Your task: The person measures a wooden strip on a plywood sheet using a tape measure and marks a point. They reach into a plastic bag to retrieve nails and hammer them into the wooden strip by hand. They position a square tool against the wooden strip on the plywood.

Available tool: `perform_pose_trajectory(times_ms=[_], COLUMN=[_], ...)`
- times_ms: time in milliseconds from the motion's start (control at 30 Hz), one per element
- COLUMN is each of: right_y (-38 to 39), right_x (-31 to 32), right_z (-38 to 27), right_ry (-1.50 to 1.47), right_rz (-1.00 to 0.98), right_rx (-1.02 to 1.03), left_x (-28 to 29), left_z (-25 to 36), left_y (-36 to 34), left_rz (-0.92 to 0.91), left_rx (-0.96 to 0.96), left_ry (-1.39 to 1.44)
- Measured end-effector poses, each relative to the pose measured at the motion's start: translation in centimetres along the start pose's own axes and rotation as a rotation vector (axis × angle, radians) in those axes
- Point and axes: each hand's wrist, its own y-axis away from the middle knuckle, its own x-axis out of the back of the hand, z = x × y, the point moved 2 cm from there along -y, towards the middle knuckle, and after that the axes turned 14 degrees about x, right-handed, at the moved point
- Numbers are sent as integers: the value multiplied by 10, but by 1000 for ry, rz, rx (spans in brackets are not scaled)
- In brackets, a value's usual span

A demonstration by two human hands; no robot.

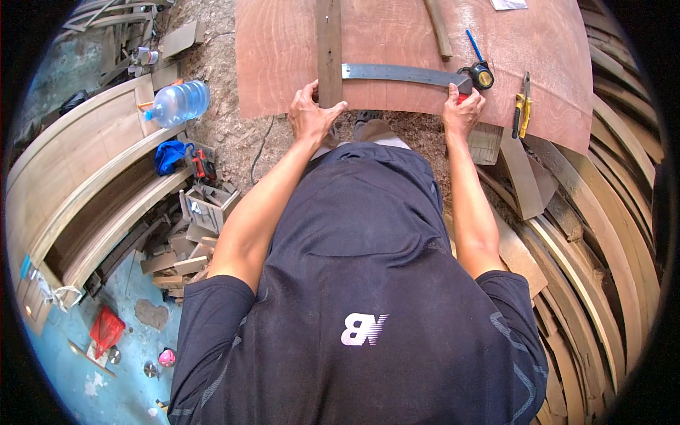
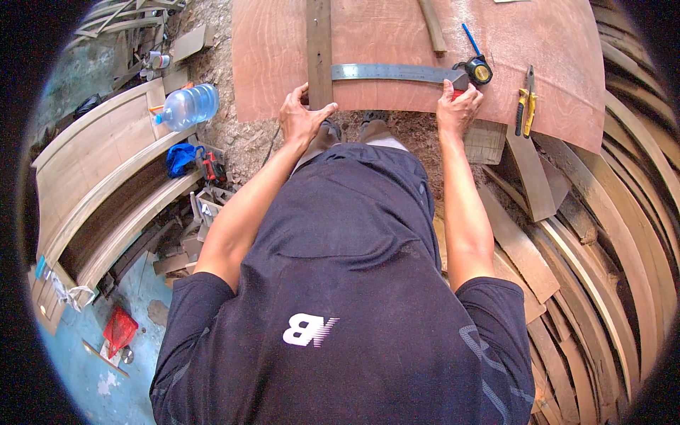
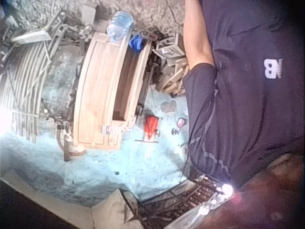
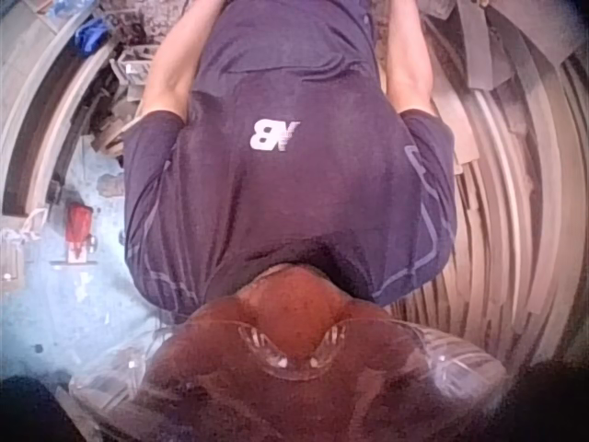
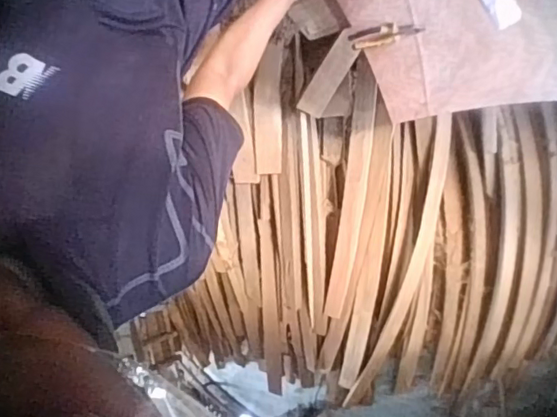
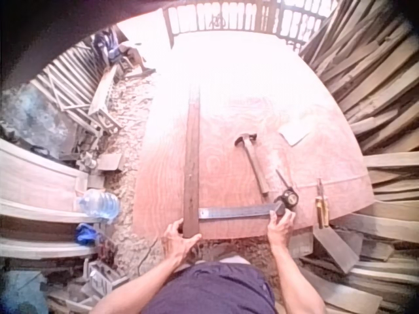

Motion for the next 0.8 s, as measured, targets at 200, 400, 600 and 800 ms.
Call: perform_pose_trajectory(times_ms=[200,400,600,800], right_y=[1,-1,-1,-1], right_x=[1,1,2,2], right_z=[2,-1,-3,-1], right_ry=[40,46,40,58], right_rz=[-2,-27,-28,-22], right_rx=[24,-10,-12,-11], left_x=[-2,-5,-3,-3], left_z=[1,-5,-2,0], left_y=[0,-3,-3,-2], left_rz=[-3,11,3,-2], left_rx=[1,-20,-3,-18], left_ry=[-27,4,-15,21])
